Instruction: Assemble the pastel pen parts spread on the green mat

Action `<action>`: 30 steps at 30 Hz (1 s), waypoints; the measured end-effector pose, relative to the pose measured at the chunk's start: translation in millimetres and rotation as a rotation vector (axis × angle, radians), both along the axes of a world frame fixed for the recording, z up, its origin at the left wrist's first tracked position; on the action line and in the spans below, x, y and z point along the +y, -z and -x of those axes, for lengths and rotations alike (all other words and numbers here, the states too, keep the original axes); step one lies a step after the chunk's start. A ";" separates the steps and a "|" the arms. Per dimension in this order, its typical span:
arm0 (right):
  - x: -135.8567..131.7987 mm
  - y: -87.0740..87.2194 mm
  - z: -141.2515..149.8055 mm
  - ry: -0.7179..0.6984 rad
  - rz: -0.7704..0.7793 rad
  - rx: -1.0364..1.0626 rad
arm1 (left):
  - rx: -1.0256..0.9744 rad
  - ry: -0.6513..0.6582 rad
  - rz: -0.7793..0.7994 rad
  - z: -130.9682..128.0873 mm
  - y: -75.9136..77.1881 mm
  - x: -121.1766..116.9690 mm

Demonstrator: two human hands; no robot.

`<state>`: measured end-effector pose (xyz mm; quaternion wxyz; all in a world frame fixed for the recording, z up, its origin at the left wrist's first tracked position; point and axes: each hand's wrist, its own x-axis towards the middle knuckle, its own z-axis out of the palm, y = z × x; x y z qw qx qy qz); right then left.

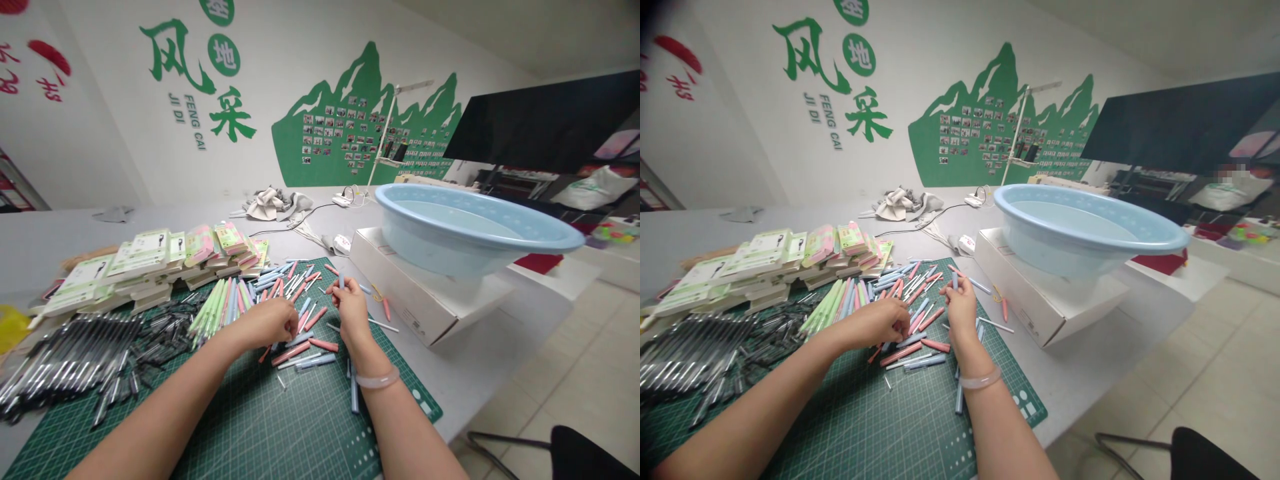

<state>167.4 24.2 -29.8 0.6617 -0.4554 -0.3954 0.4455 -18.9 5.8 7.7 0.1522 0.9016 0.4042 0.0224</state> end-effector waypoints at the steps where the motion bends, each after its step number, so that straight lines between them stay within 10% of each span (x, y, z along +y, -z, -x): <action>1: 0.5 1.0 0.1 -0.001 -0.005 -0.002 | 0.039 -0.011 0.017 2.1 -0.6 -1.5; 24: -2.0 -1.4 2.4 -0.013 0.013 0.034 | 0.261 -0.241 -0.144 -14.4 -6.4 -24.3; 30: -3.2 -3.5 3.1 -0.002 0.016 0.050 | 0.064 0.084 -0.024 -20.2 -17.5 -32.0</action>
